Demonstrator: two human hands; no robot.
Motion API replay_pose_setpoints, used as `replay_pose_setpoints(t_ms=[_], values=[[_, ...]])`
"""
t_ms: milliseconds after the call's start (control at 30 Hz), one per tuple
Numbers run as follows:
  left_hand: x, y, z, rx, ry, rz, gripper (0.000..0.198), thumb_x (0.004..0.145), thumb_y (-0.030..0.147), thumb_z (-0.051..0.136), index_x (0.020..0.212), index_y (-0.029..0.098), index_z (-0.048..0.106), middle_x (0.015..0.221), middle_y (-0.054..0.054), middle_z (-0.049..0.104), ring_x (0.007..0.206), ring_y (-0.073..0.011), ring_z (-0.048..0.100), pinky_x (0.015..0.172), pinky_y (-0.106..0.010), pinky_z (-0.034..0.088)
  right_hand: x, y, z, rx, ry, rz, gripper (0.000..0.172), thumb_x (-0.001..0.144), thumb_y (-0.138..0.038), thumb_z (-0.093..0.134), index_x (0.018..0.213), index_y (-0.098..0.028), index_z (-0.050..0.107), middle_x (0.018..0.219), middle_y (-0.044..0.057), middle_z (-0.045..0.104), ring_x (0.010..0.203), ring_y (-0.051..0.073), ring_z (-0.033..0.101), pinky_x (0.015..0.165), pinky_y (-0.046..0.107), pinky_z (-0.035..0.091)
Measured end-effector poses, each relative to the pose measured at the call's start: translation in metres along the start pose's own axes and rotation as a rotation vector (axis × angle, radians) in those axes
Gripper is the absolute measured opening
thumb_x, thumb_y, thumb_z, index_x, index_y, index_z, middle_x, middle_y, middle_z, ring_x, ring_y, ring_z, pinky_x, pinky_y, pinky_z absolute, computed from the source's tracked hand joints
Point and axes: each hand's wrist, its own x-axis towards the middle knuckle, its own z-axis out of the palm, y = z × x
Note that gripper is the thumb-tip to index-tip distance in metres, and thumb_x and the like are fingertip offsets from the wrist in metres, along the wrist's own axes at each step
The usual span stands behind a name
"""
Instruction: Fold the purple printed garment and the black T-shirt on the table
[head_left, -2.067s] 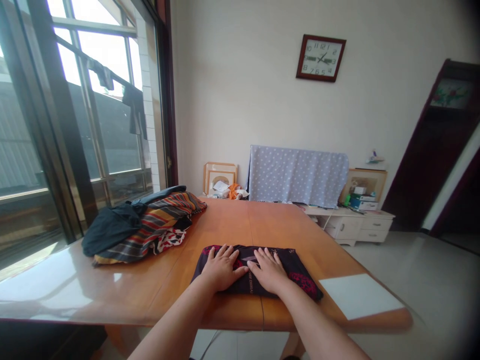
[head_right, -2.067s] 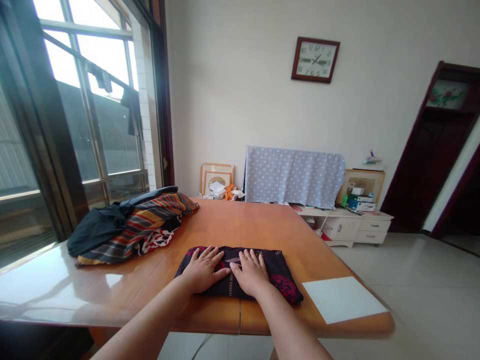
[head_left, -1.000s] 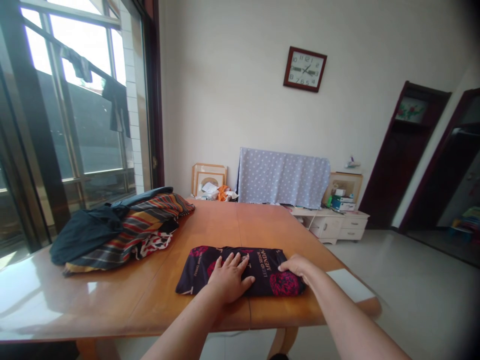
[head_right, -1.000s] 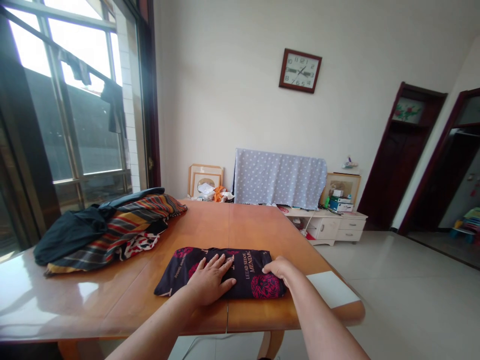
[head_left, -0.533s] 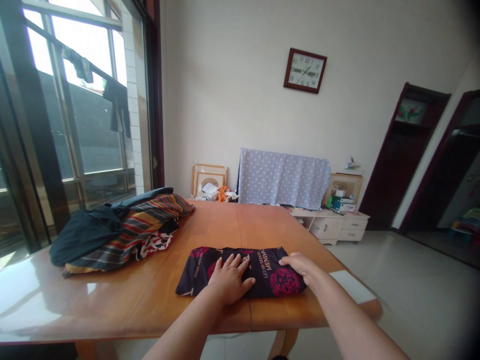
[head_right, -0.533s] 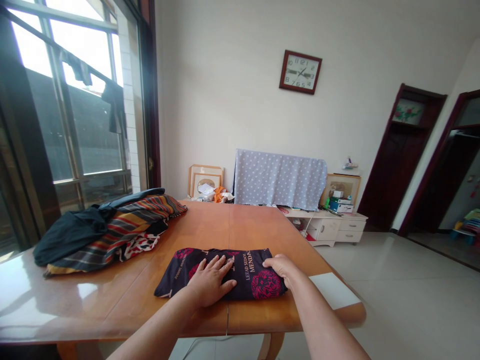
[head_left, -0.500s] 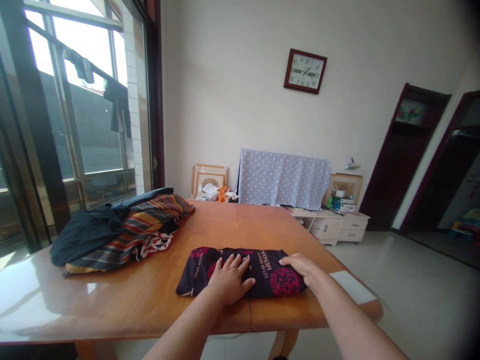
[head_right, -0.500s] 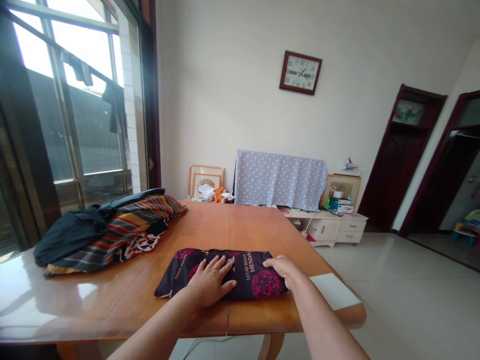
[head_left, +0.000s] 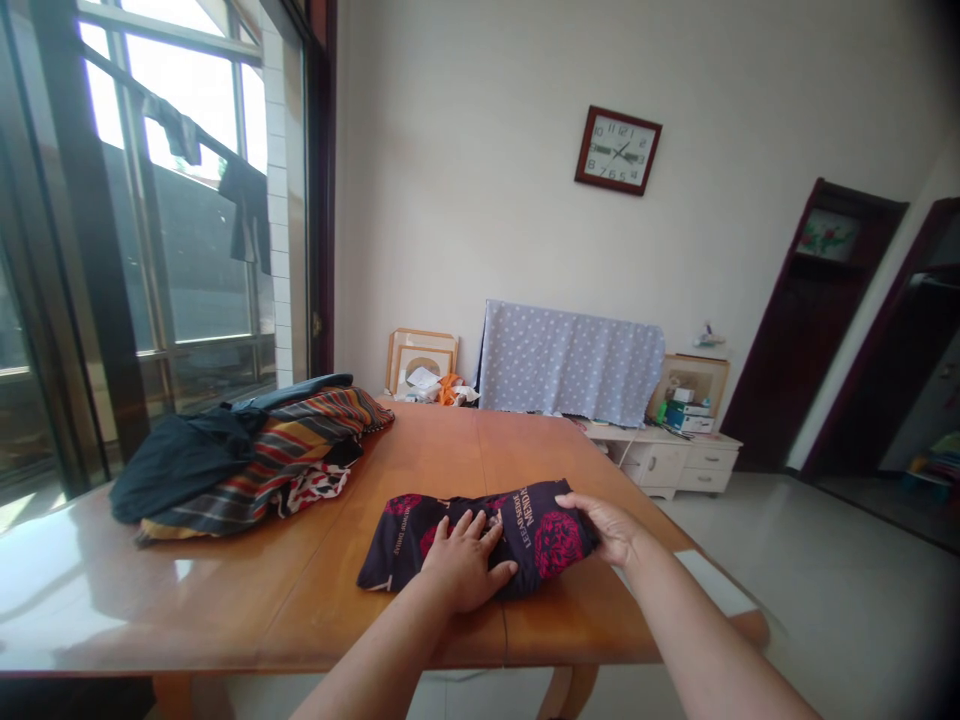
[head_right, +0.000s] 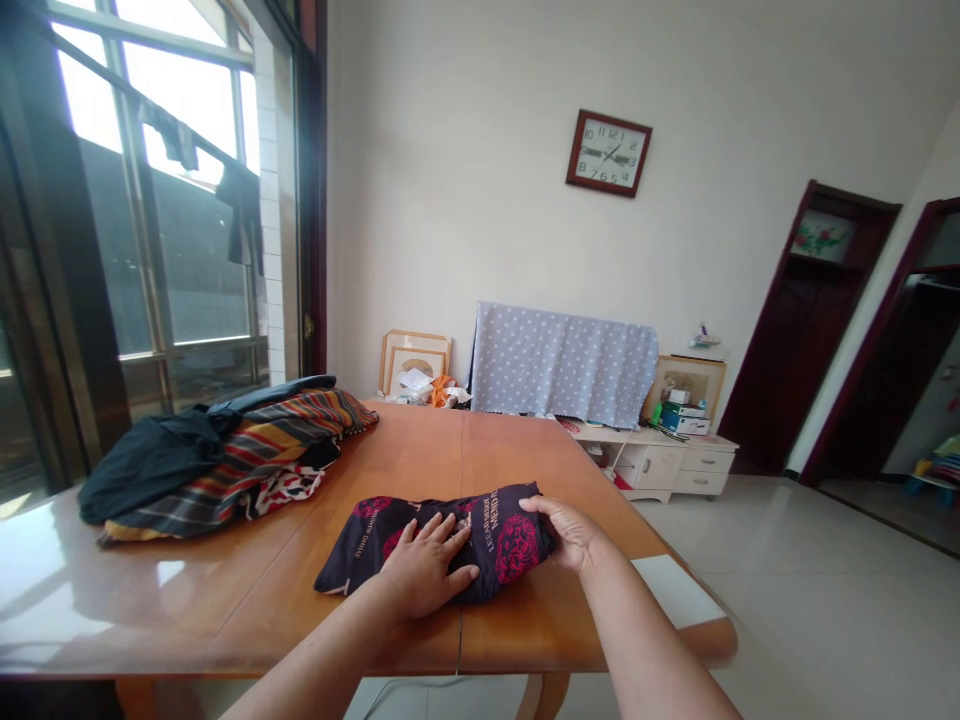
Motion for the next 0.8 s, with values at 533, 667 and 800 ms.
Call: replay_pose_setpoints(t_ms=[533, 667, 800], values=[[-0.054, -0.031, -0.041, -0.123, 0.297, 0.131, 0.035, 0.096, 0.034, 0.045, 0.123, 0.027, 0.065, 0.122, -0.009, 0.069, 0.121, -0.0268, 0.057, 0.111, -0.048, 0.032, 0.031, -0.008, 0.094, -0.058, -0.048, -0.242, 0.026, 0.068, -0.019, 0.073, 0.087, -0.020, 0.056, 0.063, -0.003, 0.064, 0.051, 0.014, 0.060, 0.052, 0.026, 0.052], [-0.063, -0.011, -0.023, -0.098, 0.226, 0.242, 0.039, 0.096, 0.031, 0.044, 0.132, 0.033, 0.059, 0.133, -0.004, 0.064, 0.134, -0.0271, 0.047, 0.116, -0.057, 0.019, 0.035, -0.006, 0.120, -0.052, -0.041, -0.262, 0.026, 0.067, -0.020, 0.073, 0.085, -0.020, 0.055, 0.062, -0.004, 0.063, 0.050, 0.012, 0.058, 0.049, 0.023, 0.048], [-0.064, 0.001, -0.010, -0.050, 0.198, 0.246, 0.040, 0.092, 0.036, 0.052, 0.130, 0.028, 0.060, 0.134, -0.007, 0.063, 0.134, -0.0313, 0.046, 0.115, -0.061, 0.015, 0.034, -0.001, 0.140, -0.059, -0.070, -0.258, 0.026, 0.065, -0.020, 0.073, 0.083, -0.019, 0.056, 0.061, -0.004, 0.062, 0.050, 0.012, 0.058, 0.049, 0.023, 0.047]])
